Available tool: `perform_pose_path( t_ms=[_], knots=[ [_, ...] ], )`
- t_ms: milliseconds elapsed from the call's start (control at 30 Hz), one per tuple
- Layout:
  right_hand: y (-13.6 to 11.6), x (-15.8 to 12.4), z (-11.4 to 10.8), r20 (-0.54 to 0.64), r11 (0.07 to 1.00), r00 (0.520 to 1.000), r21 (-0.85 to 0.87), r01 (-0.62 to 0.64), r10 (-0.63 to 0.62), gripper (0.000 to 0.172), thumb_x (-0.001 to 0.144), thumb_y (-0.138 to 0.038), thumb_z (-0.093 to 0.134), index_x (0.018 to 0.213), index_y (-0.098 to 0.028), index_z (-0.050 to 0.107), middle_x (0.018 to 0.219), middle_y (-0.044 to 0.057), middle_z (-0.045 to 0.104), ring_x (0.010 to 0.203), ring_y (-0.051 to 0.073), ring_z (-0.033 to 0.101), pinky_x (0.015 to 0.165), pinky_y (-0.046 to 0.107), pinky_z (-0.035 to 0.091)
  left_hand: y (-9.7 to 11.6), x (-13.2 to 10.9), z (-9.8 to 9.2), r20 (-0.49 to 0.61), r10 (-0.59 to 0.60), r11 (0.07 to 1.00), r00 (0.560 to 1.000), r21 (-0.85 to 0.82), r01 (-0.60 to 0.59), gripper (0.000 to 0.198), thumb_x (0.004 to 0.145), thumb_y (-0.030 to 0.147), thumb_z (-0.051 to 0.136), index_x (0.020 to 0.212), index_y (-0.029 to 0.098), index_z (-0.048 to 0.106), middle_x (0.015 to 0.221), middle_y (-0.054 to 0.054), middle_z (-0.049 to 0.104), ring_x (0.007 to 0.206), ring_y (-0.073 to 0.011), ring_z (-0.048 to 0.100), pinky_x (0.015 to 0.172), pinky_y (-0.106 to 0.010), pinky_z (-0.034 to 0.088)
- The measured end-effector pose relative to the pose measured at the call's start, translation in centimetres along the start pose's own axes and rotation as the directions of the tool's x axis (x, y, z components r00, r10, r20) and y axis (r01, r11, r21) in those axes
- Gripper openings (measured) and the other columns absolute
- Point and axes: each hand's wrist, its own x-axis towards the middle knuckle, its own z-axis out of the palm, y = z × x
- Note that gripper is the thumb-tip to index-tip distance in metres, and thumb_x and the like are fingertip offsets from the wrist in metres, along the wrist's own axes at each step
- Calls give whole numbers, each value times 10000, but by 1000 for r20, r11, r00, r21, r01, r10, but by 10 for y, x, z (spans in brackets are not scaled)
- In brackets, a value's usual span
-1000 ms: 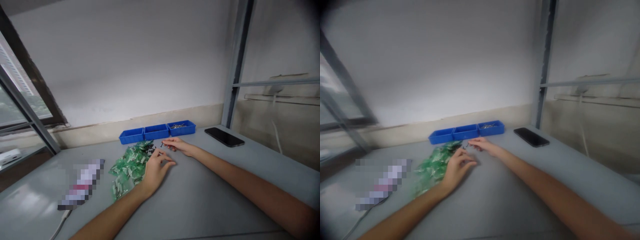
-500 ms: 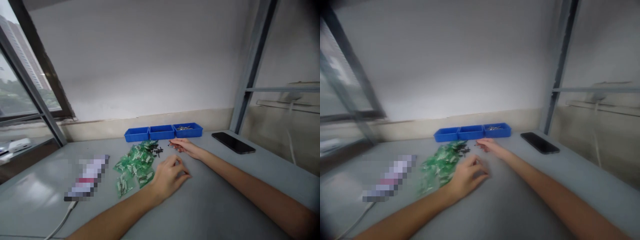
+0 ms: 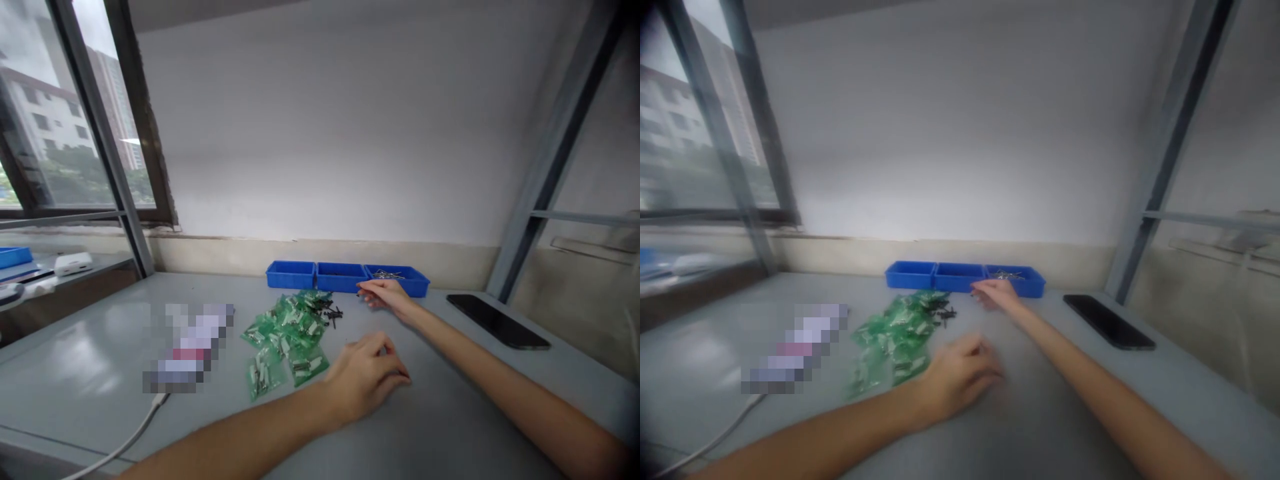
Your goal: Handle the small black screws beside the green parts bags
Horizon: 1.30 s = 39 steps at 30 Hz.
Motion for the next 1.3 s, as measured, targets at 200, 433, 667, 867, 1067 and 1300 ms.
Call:
perform_pose_path(
  t_ms=[200,433,667,867,1067,1300],
  knots=[
    [-10,-1,0,136,985,975,45,169,-174,499,726,-295,679,1206,-224,563,1241,107,564,932,189,624,599,221,541,-2,0,1,-12,-21,997,1000,-72,20,131,832,254,582,897,188,675,936,-55,603,836,-156,592,743,-245,494],
    [16,-21,15,389,805,891,-436,403,-235,654,552,-375,789,1156,-197,613,1131,102,596,860,192,576,752,315,483,-1,-1,1,-16,-14,999,1000,-40,13,128,826,259,587,873,183,680,908,-54,586,787,-153,586,703,-250,490],
    [23,-42,42,216,692,906,-588,419,-364,375,663,-434,685,998,-266,686,973,55,632,855,217,569,743,318,432,-2,-1,3,4,22,1000,1000,-16,-22,152,849,256,546,880,182,676,897,-59,592,793,-161,582,721,-268,489],
    [33,-40,44,187,659,887,-609,441,-422,197,729,-393,618,849,-262,704,874,42,672,766,193,576,667,282,410,-2,-1,6,-4,14,999,1000,-50,-14,170,856,265,535,877,183,683,910,-69,602,816,-171,592,739,-281,484],
    [37,-33,38,174,717,921,-584,381,-348,216,720,-379,610,866,-267,723,837,26,712,726,189,609,643,283,420,-12,5,8,-173,-338,892,925,-373,256,92,767,252,639,792,180,691,868,-55,630,777,-168,567,700,-286,453],
    [42,-22,34,143,893,934,-276,355,-327,265,652,-386,666,806,-179,725,785,61,718,728,211,642,659,294,466,-25,12,6,-120,-714,535,690,-729,427,225,753,375,604,727,157,657,666,-6,589,607,-122,491,573,-230,379]
  ],
)
